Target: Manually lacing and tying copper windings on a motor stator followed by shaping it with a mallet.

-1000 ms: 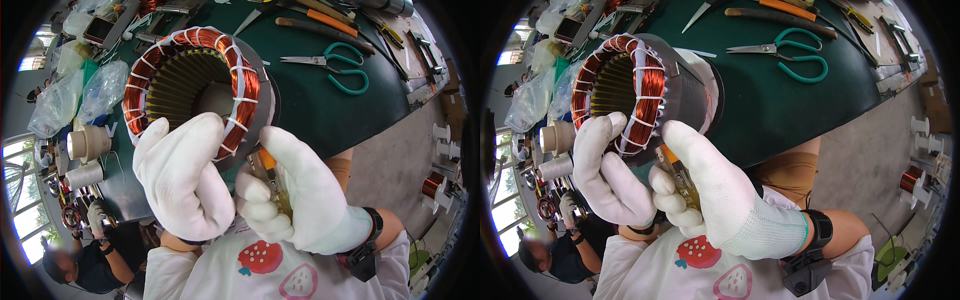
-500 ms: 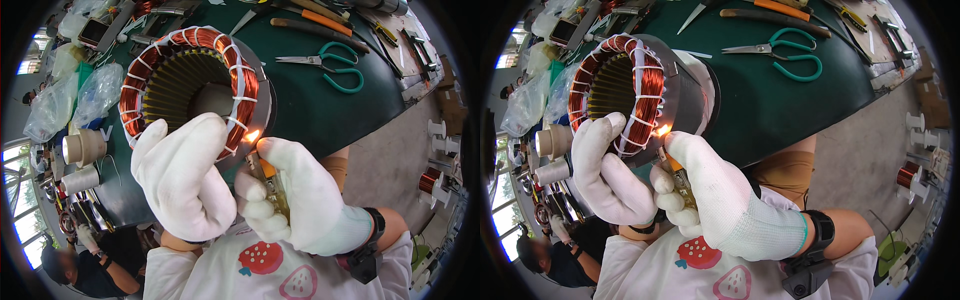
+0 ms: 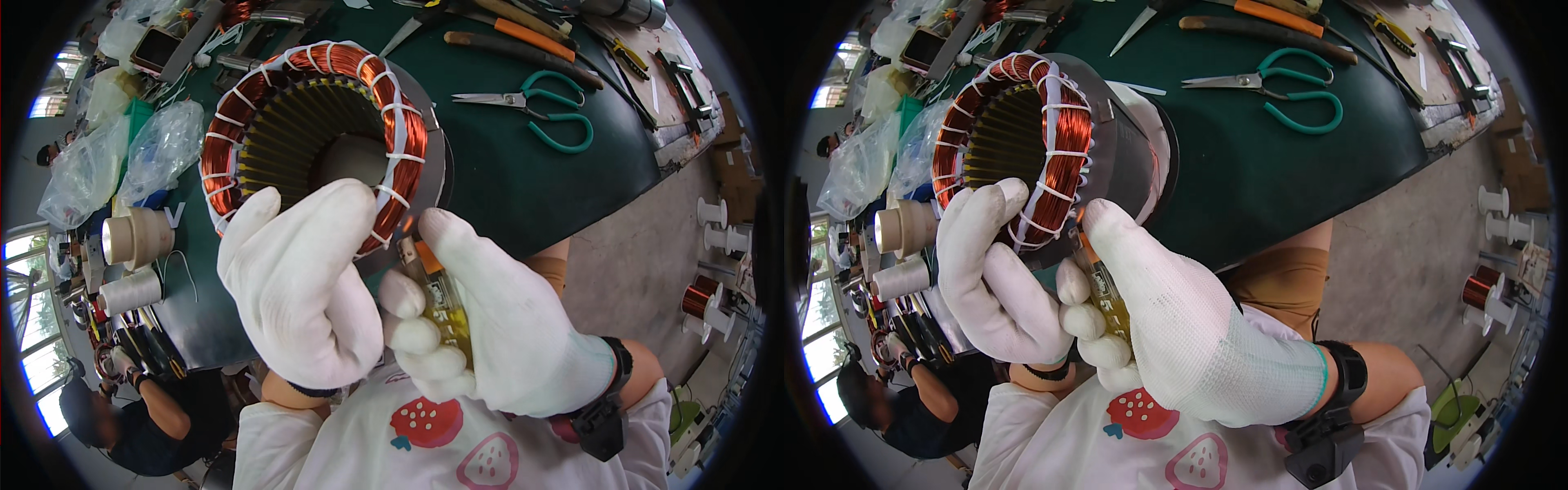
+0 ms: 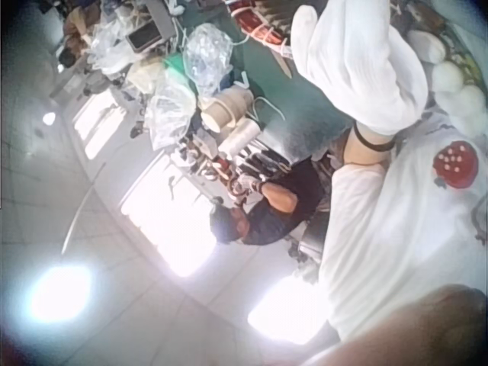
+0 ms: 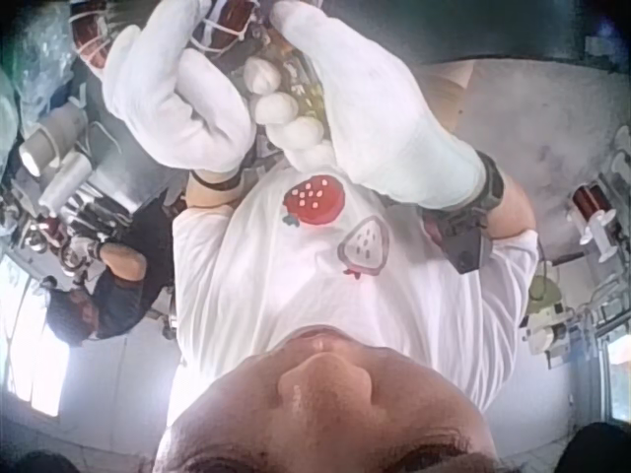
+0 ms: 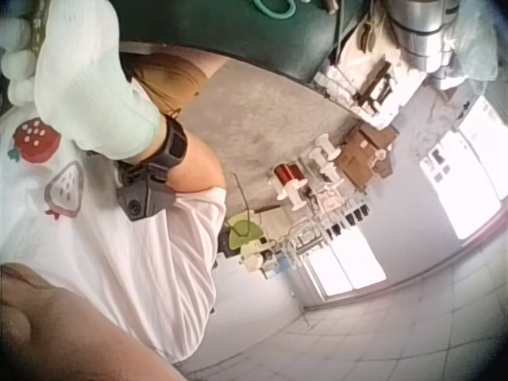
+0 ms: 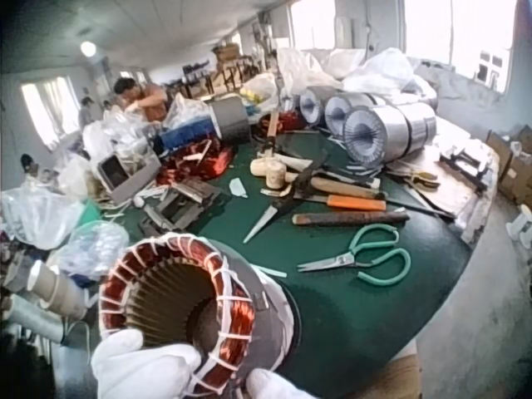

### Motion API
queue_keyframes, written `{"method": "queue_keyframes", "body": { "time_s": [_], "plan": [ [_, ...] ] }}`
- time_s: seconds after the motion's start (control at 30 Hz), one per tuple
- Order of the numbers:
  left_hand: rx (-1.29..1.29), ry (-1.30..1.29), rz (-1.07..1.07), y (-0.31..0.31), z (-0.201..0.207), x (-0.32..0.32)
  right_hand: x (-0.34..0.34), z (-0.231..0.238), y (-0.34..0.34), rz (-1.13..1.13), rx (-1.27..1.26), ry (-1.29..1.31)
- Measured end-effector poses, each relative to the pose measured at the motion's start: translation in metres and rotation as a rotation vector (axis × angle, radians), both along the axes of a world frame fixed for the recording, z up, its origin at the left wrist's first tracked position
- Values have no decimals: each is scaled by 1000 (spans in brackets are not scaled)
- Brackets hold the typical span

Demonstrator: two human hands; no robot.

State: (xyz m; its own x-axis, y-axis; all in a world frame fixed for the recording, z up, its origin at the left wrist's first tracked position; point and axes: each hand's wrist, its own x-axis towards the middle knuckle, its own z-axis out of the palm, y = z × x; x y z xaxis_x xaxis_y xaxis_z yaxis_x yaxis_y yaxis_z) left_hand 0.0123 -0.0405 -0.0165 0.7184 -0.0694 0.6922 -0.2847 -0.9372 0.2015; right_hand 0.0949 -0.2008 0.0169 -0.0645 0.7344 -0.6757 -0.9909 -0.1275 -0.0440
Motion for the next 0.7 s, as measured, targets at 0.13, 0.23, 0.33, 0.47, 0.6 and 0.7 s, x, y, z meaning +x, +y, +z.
{"method": "queue_keyframes", "body": {
  "time_s": [0.13,0.23,0.33,0.47,0.6,0.7],
  "plan": [
    [-82,214,118,-9,24,-7,-3,-5,-4,12,-3,-88],
    [-33,249,278,-25,26,4,25,-29,-27,-82,-69,-892],
    [-31,338,254,-23,29,7,83,-65,-21,-100,-562,-2537],
    [31,191,313,-25,22,3,63,-76,-42,155,-261,-2346],
    [-28,278,276,-24,28,3,16,-115,-28,555,-481,-2459],
    [-63,264,262,-27,29,6,7,-137,-9,512,-542,-2499]
  ]
}}
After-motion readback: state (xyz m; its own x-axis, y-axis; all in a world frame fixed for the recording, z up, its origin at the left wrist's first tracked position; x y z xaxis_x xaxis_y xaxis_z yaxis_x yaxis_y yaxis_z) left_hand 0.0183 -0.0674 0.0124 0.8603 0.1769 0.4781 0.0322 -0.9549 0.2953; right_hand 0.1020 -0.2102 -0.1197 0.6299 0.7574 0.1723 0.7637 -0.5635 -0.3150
